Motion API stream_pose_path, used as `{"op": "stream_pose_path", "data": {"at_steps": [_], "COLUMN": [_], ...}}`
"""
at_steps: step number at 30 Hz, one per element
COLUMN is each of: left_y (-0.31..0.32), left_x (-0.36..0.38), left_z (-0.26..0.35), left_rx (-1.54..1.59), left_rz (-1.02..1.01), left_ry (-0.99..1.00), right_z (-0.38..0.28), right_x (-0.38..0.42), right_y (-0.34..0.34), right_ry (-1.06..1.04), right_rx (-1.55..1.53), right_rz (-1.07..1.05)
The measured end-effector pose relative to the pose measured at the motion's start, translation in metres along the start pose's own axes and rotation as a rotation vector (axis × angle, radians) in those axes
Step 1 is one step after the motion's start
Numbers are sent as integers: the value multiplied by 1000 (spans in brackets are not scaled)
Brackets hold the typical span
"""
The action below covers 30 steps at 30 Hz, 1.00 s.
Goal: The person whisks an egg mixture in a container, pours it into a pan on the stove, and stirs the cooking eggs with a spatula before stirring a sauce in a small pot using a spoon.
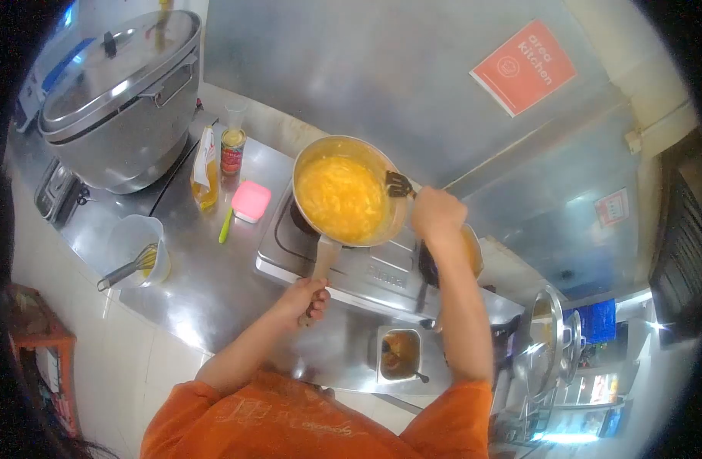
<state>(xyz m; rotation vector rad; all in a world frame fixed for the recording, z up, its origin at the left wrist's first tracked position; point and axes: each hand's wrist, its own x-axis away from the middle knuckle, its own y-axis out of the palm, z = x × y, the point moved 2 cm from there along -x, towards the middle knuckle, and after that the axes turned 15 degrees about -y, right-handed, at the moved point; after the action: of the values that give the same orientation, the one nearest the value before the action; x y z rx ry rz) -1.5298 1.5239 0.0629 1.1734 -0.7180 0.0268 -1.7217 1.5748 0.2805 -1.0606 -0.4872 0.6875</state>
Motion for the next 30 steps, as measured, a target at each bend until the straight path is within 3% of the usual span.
{"op": "stream_pose_path", "data": {"at_steps": [3,6,12,14,15,18,24,28,30], "left_y": [1,3,-9,-7,-6,-2,-6,-3,-2], "left_x": [0,6,10,11,11,15,12,12,12], "left_z": [-2,5,9,9,10,10,10,9,9], "left_rx": [3,-64,-215,-237,-242,-267,-139,-137,-144], "left_rz": [4,69,151,168,168,183,113,109,147], "left_ry": [22,9,-16,-20,-22,-22,-69,-22,-13], "right_z": [7,0,4,13,17,18,40,68,73], "right_x": [-31,-50,-63,-58,-56,-39,-33,-65,-82], "right_y": [67,106,111,99,96,67,-20,21,47], "right_ry": [45,51,-199,-471,-466,-620,-336,-280,-318], "right_rx": [-88,-127,-141,-54,-55,48,131,193,22], "right_rz": [-45,83,316,342,343,291,13,-136,-387]}}
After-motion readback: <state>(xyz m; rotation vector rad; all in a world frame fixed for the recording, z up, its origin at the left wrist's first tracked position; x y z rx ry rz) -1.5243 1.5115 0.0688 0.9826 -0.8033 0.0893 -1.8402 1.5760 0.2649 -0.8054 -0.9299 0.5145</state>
